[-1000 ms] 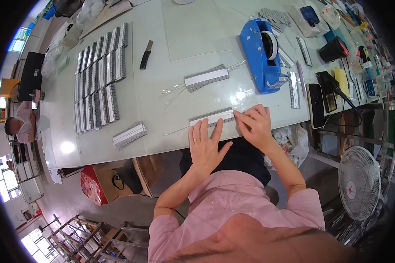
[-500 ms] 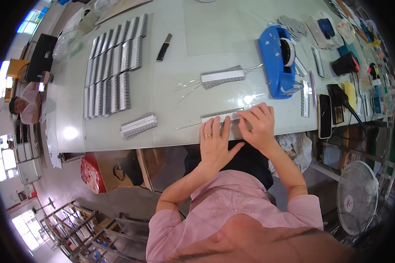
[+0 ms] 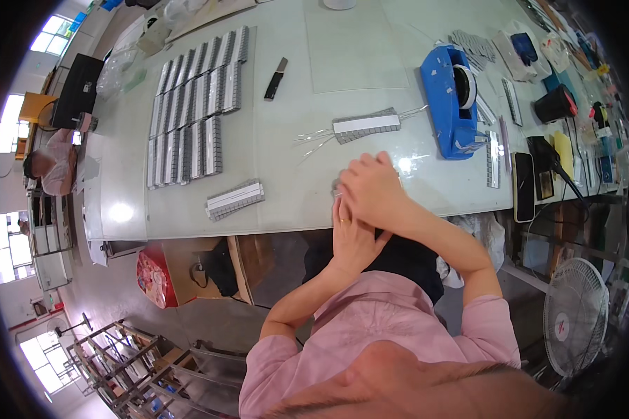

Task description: Assembling electronic components by placing them into a tray and securing them with tape.

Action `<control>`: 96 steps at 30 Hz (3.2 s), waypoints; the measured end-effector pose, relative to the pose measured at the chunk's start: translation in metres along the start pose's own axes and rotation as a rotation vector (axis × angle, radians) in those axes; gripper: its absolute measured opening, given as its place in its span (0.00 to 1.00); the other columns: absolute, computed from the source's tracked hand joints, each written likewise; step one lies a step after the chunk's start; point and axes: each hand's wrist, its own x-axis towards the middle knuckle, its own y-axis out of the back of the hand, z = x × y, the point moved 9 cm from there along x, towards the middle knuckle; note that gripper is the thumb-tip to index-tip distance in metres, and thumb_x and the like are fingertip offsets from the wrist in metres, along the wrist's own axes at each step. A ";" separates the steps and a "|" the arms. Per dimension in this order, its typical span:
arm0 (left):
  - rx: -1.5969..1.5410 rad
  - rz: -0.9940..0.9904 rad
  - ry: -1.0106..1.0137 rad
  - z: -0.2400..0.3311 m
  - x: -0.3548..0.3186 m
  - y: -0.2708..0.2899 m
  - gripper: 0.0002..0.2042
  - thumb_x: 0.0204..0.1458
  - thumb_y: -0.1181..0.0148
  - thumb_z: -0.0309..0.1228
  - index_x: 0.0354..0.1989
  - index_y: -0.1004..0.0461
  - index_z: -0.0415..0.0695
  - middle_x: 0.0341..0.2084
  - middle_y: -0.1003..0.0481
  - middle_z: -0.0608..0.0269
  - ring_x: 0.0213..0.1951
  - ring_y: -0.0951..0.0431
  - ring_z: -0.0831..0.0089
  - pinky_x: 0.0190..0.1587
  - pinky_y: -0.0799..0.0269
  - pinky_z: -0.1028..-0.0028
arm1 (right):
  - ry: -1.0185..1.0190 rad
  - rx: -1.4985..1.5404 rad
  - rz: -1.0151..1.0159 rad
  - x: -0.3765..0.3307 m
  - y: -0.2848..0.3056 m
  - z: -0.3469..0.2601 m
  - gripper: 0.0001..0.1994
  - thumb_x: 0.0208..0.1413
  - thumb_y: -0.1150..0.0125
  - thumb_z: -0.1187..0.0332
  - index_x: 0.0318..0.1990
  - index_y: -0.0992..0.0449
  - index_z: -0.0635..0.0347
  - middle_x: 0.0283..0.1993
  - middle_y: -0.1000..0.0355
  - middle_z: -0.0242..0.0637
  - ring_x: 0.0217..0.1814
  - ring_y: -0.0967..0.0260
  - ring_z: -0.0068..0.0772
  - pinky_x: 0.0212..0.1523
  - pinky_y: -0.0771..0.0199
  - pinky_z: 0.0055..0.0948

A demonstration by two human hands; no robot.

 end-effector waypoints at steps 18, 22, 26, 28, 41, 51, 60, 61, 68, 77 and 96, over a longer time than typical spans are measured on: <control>0.016 -0.050 0.015 0.003 0.010 0.013 0.43 0.46 0.27 0.47 0.69 0.38 0.41 0.63 0.42 0.53 0.64 0.45 0.51 0.68 0.45 0.51 | -0.518 0.163 0.375 -0.070 0.015 0.065 0.08 0.45 0.28 0.63 0.26 0.23 0.51 0.43 0.33 0.27 0.52 0.41 0.39 0.51 0.50 0.47; 0.016 -0.058 0.027 0.003 0.011 0.013 0.42 0.46 0.27 0.46 0.68 0.37 0.41 0.63 0.41 0.53 0.64 0.44 0.50 0.67 0.44 0.50 | -0.507 0.132 0.381 -0.071 0.015 0.062 0.08 0.45 0.28 0.64 0.27 0.23 0.52 0.43 0.34 0.27 0.52 0.42 0.40 0.51 0.50 0.47; 0.006 -0.047 0.040 0.002 0.013 0.015 0.41 0.45 0.26 0.46 0.67 0.36 0.42 0.62 0.40 0.51 0.65 0.43 0.49 0.67 0.44 0.50 | -0.521 0.119 0.370 -0.071 0.015 0.062 0.09 0.45 0.28 0.64 0.31 0.23 0.51 0.45 0.34 0.28 0.53 0.42 0.41 0.51 0.50 0.47; 0.001 -0.033 0.046 0.004 0.014 0.016 0.41 0.45 0.26 0.46 0.67 0.36 0.42 0.62 0.40 0.51 0.64 0.43 0.49 0.67 0.44 0.49 | -0.567 0.166 0.374 -0.074 0.015 0.067 0.11 0.45 0.28 0.63 0.34 0.24 0.50 0.46 0.35 0.30 0.53 0.42 0.42 0.52 0.50 0.47; 0.065 -0.040 0.043 0.006 0.017 0.021 0.41 0.47 0.29 0.49 0.66 0.35 0.40 0.59 0.37 0.48 0.62 0.40 0.47 0.66 0.43 0.46 | -0.513 -0.241 0.607 -0.109 0.153 0.128 0.04 0.49 0.31 0.64 0.34 0.18 0.45 0.41 0.30 0.32 0.50 0.36 0.43 0.45 0.40 0.46; 0.073 -0.012 0.013 0.011 0.019 0.019 0.40 0.48 0.29 0.48 0.66 0.34 0.39 0.59 0.37 0.47 0.61 0.38 0.47 0.65 0.42 0.45 | -0.579 0.207 0.345 -0.111 0.164 0.204 0.08 0.47 0.26 0.62 0.33 0.16 0.51 0.43 0.31 0.28 0.53 0.39 0.41 0.55 0.39 0.40; 0.071 -0.028 0.034 0.009 0.019 0.019 0.40 0.48 0.29 0.48 0.66 0.35 0.39 0.58 0.37 0.48 0.62 0.39 0.47 0.66 0.43 0.46 | -0.767 -0.376 0.521 -0.139 0.128 0.149 0.05 0.44 0.26 0.68 0.28 0.18 0.52 0.43 0.30 0.30 0.53 0.38 0.41 0.53 0.40 0.38; 0.075 -0.032 0.043 0.007 0.019 0.019 0.40 0.48 0.29 0.48 0.66 0.35 0.39 0.58 0.37 0.48 0.62 0.39 0.47 0.66 0.43 0.46 | -0.762 -0.369 0.516 -0.137 0.121 0.144 0.05 0.44 0.26 0.68 0.28 0.18 0.52 0.43 0.30 0.30 0.53 0.38 0.41 0.53 0.40 0.38; 0.077 -0.055 0.051 0.008 0.020 0.016 0.40 0.48 0.29 0.49 0.66 0.35 0.40 0.59 0.38 0.49 0.62 0.40 0.48 0.66 0.43 0.45 | -0.505 0.466 0.287 -0.092 0.019 0.089 0.04 0.51 0.30 0.67 0.33 0.19 0.53 0.49 0.29 0.30 0.58 0.41 0.42 0.61 0.45 0.42; 0.060 -0.045 0.062 0.006 0.017 0.014 0.40 0.47 0.29 0.49 0.66 0.35 0.41 0.59 0.38 0.50 0.63 0.40 0.48 0.66 0.43 0.45 | -0.473 0.270 0.351 -0.085 0.012 0.071 0.04 0.49 0.30 0.67 0.32 0.19 0.52 0.48 0.30 0.29 0.58 0.42 0.42 0.56 0.48 0.45; 0.018 -0.104 0.094 0.008 0.023 0.020 0.42 0.39 0.23 0.40 0.65 0.34 0.40 0.59 0.37 0.49 0.62 0.39 0.48 0.66 0.43 0.48 | -0.233 -0.130 0.506 -0.096 0.020 0.034 0.11 0.45 0.28 0.66 0.39 0.18 0.45 0.44 0.21 0.20 0.51 0.28 0.30 0.50 0.46 0.40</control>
